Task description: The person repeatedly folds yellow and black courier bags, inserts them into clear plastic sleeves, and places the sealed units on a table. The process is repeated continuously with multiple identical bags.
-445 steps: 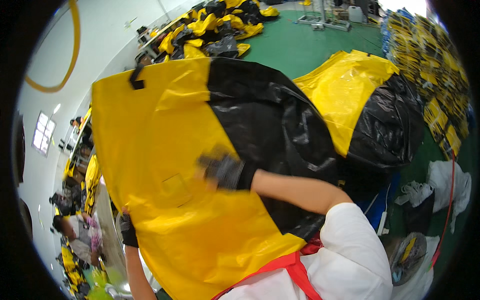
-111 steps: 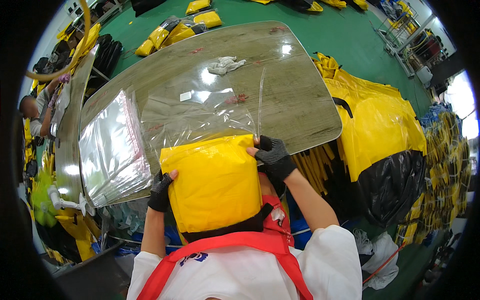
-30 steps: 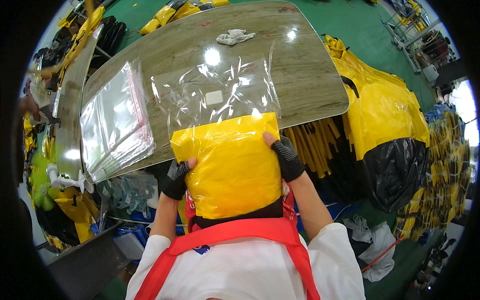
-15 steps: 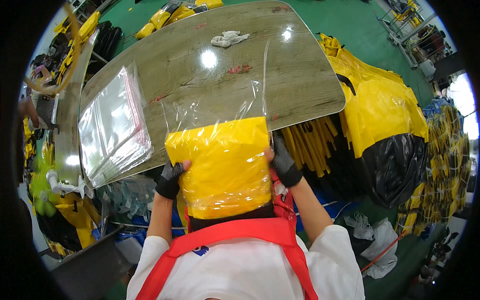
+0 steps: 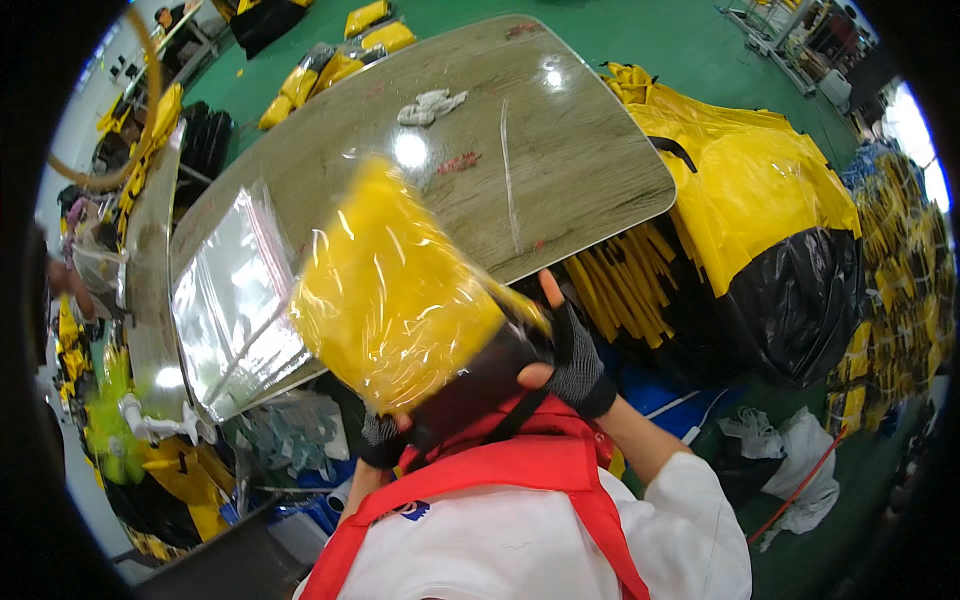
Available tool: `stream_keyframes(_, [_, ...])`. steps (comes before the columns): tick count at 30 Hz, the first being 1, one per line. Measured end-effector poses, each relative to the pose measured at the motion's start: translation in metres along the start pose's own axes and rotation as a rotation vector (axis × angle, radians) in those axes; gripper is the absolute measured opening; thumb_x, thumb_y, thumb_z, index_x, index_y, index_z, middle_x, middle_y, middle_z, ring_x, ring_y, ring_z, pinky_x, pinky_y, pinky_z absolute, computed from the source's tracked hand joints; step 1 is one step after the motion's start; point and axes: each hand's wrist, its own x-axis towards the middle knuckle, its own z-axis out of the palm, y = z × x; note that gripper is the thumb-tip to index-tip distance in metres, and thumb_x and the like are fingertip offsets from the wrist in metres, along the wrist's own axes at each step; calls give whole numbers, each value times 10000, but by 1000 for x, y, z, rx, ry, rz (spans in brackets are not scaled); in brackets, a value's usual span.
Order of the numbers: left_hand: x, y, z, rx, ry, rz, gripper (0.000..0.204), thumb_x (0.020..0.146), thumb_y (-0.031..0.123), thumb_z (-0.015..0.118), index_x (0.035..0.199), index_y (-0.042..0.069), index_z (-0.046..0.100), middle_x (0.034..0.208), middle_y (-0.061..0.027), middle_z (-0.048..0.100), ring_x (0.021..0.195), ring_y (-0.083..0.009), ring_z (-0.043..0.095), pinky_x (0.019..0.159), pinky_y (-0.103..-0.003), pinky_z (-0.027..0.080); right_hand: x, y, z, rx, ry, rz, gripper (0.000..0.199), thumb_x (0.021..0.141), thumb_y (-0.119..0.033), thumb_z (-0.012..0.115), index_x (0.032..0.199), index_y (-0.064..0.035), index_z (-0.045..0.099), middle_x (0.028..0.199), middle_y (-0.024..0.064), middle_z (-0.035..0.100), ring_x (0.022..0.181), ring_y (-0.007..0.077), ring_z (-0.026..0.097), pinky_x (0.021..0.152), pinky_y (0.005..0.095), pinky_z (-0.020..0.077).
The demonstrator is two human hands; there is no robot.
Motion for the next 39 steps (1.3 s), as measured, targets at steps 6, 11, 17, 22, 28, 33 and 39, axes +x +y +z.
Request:
stream_keyframes(6, [61,51,66,-97,124,97,489,720,336,749,1096,73,580,1001,-105,618,939,-268,578,846,-364,454,83,-84,45,-56,-273,-185,704,659,-168,774,1259,-24,436,1229,106,513,1165,217,451,1012,361,331])
stream_keyframes(11, [74,236,-37,863,322,819,621,667,321,784,1181,71,542,960,-140,634,896,-290,613,831,-357,470,90,-141,38,-556,-512,-371,591,670,-195,765,1178,-71,488,1208,138,539,1136,265,510,956,384,397])
stream_keyframes(17, [113,197,-61,666,360,614,784,535,352,830,1174,29,509,1138,-178,562,1028,-315,560,892,-382,439,80,-144,49,-1015,-230,-1083,664,633,-343,796,1141,-35,498,1084,184,547,978,365,553,866,402,441])
stream_keyframes(22, [108,113,-66,716,487,451,1133,458,647,781,1300,8,371,1231,-184,486,1147,-343,470,990,-443,358,83,-99,-4,62,-67,-193,528,810,-249,634,1238,16,475,1177,112,545,965,175,544,869,273,417])
stream_keyframes(28, [117,118,-45,-512,602,362,612,947,517,305,1195,-15,479,1120,-144,540,1018,-218,532,898,-355,428,79,-89,10,-212,132,-141,264,838,-188,615,977,31,663,852,24,650,793,66,553,737,199,428])
stream_keyframes(33, [114,141,-63,-329,760,348,494,968,415,348,1050,-23,560,922,-113,588,828,-180,568,767,-306,463,91,-106,37,-201,220,-243,238,848,-155,616,976,39,665,840,40,666,766,63,564,708,195,452])
stream_keyframes(39, [107,196,-85,-165,830,452,551,973,410,319,1166,-62,529,1109,-166,594,997,-234,573,916,-348,428,99,-150,73,-322,252,-534,181,862,-134,614,942,19,668,824,39,674,752,73,576,733,215,461])
